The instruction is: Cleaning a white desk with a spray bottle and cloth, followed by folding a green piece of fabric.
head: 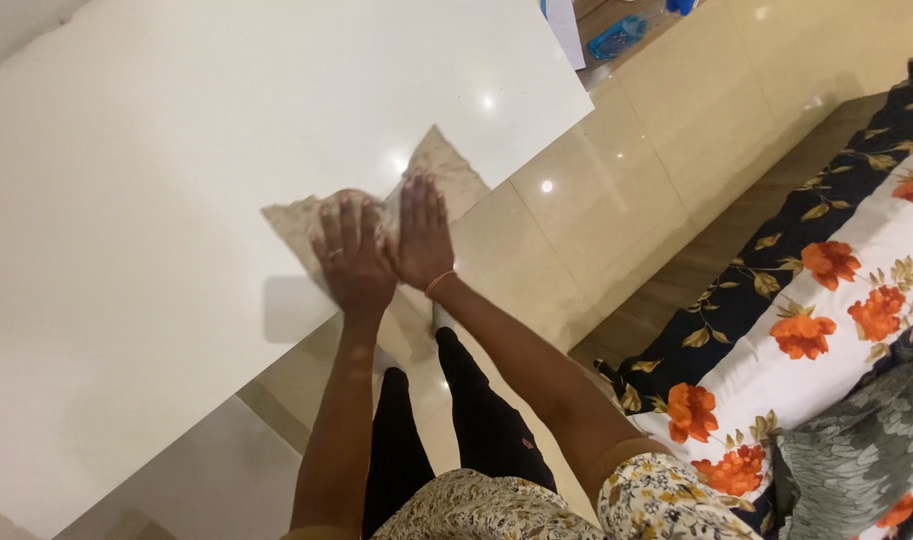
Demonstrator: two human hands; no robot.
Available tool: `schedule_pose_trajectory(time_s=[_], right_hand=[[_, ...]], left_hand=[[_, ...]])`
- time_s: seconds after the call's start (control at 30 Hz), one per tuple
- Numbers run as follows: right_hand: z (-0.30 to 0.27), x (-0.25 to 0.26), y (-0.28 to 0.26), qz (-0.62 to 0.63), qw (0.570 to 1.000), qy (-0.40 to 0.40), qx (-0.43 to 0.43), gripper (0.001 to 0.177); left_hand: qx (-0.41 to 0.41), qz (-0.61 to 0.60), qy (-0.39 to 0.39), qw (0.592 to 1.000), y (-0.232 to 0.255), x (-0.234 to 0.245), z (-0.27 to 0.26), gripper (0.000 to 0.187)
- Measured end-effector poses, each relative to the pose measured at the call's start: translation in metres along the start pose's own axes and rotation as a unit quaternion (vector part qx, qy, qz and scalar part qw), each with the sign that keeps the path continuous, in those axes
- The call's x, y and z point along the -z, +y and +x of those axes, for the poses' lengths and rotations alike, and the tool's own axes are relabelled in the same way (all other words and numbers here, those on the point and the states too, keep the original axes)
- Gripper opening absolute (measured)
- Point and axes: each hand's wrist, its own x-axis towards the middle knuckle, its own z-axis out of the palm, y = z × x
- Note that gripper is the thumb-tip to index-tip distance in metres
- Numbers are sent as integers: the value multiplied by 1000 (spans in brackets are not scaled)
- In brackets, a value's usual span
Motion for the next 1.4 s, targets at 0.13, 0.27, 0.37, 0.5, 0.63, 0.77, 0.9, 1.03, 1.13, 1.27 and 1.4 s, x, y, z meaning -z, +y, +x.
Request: schedule_pose_trajectory(time_s=[0.13,0.27,0.37,0.5,0.63,0.77,0.9,1.03,1.13,1.27,1.4], right_hand=[[-31,-11,-97,50,996,24,68,86],[-60,-6,-186,16,984,15,176,82],[-79,-7,-252,4,969,0,248,82],[-91,-14,-330,25,946,3,323,83],[-98,-10,-393,-8,928,16,372,74],[-86,3,-437,33,888,-22,459,63],[-71,13,-457,23,844,-51,533,62],[-70,-3,-460,46,844,-37,534,65],[-65,-39,-463,79,853,-11,517,65],[-46,-65,-443,264,812,17,520,67],[-30,-6,-372,150,844,-13,515,71]], left_hand=[[47,28,24,998,-74,43,-69,57],[134,27,29,990,-148,82,-131,63],[186,37,39,981,-196,118,-173,63],[232,77,37,969,-263,147,-218,65],[259,67,40,963,-302,175,-237,65],[227,52,96,968,-341,181,-254,55],[218,53,133,965,-339,188,-252,54],[229,74,123,963,-343,181,-253,49],[229,113,123,959,-357,159,-262,56],[349,146,116,918,-331,142,-244,63],[505,128,8,853,-270,137,-201,71]])
